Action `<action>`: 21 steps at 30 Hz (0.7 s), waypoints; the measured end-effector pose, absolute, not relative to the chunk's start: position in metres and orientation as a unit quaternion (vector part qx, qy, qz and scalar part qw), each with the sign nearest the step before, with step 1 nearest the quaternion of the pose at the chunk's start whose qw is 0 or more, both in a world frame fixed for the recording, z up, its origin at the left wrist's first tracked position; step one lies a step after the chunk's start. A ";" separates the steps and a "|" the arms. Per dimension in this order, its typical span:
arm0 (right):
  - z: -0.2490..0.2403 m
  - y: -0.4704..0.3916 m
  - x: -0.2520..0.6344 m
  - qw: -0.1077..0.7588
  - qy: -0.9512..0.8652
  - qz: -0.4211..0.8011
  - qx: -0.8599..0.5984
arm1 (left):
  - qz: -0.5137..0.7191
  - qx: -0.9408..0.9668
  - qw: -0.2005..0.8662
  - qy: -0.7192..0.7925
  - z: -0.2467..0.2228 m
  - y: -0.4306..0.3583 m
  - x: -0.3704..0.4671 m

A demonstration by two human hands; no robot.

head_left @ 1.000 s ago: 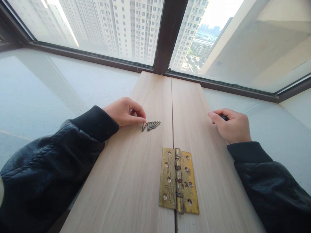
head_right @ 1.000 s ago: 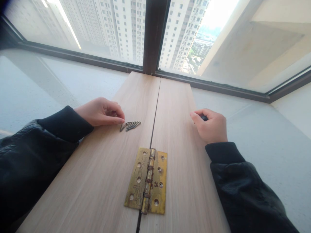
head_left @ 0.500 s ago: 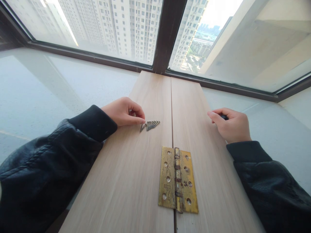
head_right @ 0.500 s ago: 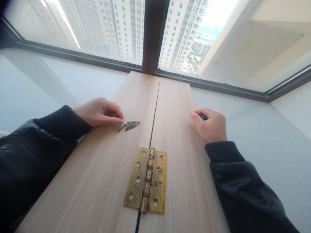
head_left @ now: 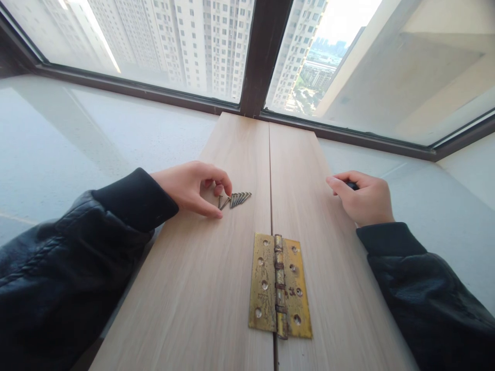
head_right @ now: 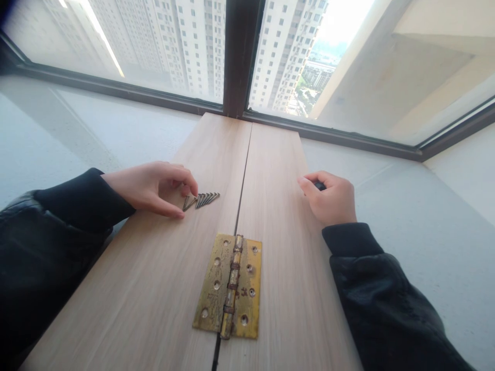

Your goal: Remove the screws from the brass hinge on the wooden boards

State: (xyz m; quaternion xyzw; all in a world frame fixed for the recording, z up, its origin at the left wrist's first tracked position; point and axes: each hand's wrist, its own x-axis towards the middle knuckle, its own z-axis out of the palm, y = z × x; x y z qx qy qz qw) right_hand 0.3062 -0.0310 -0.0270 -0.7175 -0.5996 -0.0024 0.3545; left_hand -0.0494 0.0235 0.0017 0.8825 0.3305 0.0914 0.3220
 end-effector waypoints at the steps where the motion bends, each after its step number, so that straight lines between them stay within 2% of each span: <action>1: -0.027 -0.031 0.306 0.357 -0.599 -0.001 -0.717 | 0.091 0.886 0.316 0.328 0.001 0.024 -0.049; 14: -0.025 -0.032 0.306 0.360 -0.599 0.007 -0.715 | 0.139 0.876 0.281 0.366 -0.001 0.018 -0.045; 21: -0.025 -0.032 0.306 0.357 -0.600 0.010 -0.716 | 0.116 0.892 0.278 0.337 -0.002 0.024 -0.048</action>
